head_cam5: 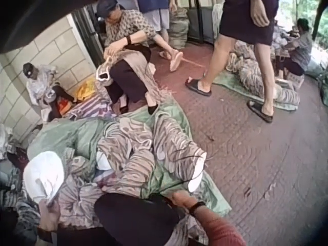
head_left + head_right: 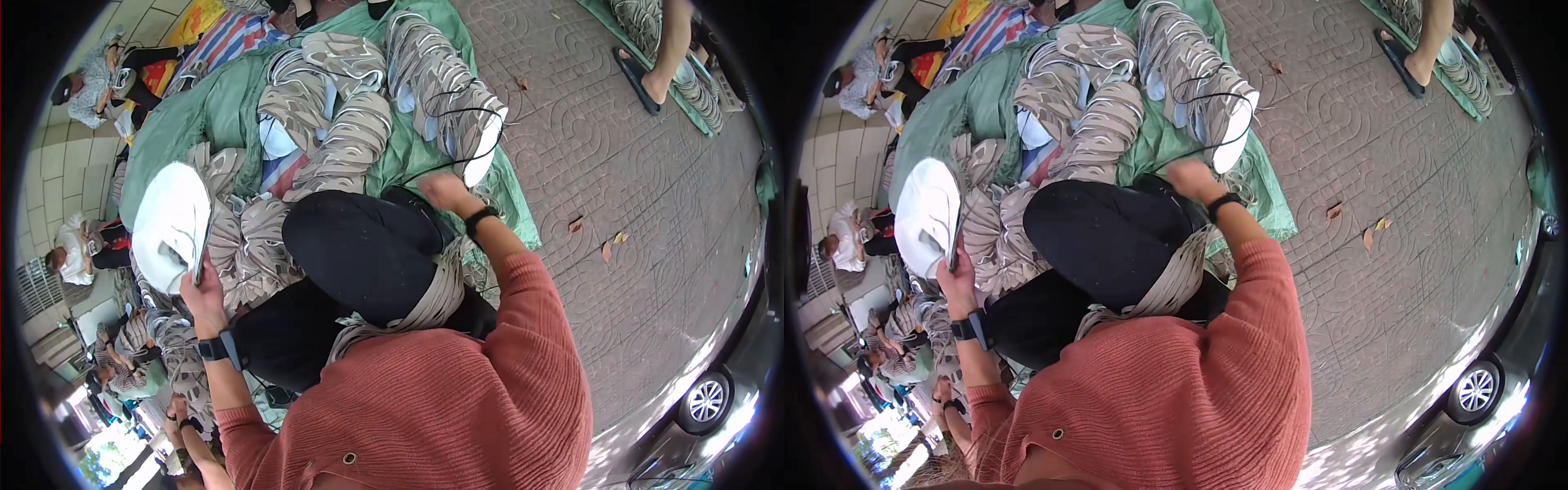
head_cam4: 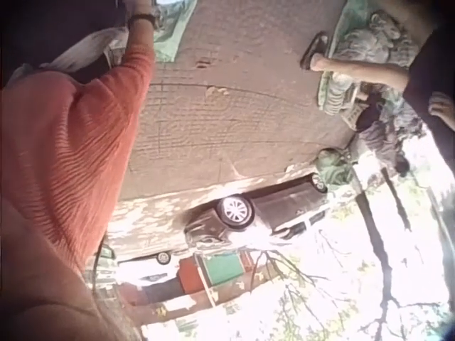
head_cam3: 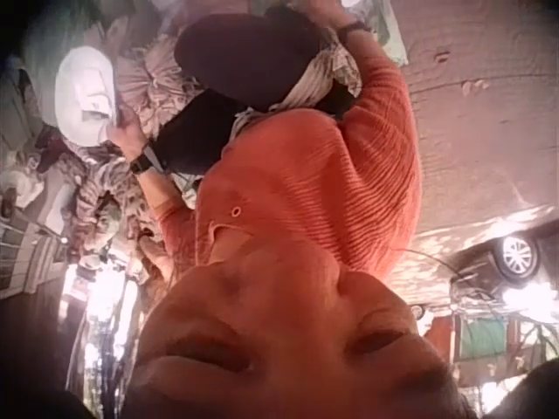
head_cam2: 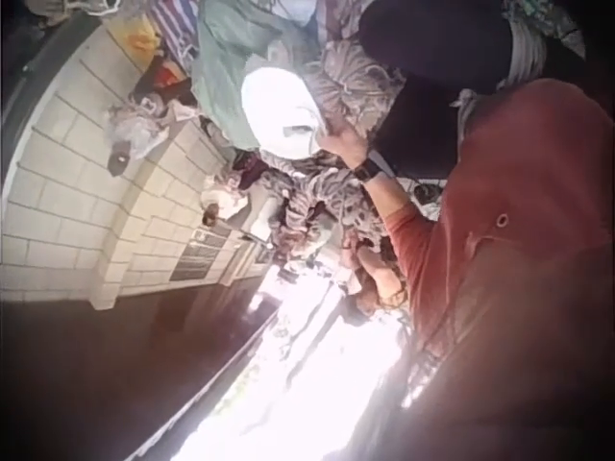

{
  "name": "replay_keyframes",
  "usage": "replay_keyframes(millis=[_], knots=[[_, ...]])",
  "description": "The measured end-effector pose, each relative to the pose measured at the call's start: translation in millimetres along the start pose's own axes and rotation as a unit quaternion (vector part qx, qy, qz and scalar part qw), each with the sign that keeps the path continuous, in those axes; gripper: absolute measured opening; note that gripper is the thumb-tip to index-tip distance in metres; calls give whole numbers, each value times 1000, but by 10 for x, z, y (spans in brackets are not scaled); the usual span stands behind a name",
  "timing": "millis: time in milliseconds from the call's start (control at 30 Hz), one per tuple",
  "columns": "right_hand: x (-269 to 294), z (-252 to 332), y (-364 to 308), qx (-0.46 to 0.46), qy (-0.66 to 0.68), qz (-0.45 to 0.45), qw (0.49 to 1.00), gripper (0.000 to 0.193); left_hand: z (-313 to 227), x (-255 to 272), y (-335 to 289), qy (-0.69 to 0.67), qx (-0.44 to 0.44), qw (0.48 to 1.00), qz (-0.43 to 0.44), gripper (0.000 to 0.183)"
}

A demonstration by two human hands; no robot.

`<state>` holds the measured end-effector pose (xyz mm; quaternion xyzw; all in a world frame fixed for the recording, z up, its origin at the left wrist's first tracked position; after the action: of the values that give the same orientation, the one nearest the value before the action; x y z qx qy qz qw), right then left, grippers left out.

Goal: Lacing and sorting shoe components in a manufacturing assembly setting.

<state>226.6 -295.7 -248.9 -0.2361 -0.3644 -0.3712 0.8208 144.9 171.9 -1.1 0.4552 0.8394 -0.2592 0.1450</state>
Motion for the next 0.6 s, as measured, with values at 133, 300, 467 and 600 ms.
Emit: replay_keyframes(millis=[133,300,467,600], knots=[[-1060,-534,-1186,-130,-169,292,932,31,51,486,-315,-33,45,996,-67,44],[-1107,-741,-2623,-313,-47,443,838,25,79,738,-437,15,51,990,-130,39],[-868,-713,-2858,-358,-27,420,833,26,188,845,-371,11,61,989,-131,37],[-317,-780,-1777,-360,-44,248,898,22,233,865,-410,12,65,986,-150,40]])
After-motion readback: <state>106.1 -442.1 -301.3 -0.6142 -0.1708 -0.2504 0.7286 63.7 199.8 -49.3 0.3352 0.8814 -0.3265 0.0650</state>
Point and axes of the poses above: each hand's wrist, its own y-axis towards the middle knuckle, its own x-axis out of the back of the hand, z = x × y, the point moved 10 cm from there along y, towards the middle knuckle, and after that the axes turned 11 degrees about z, right-handed, at the moved point
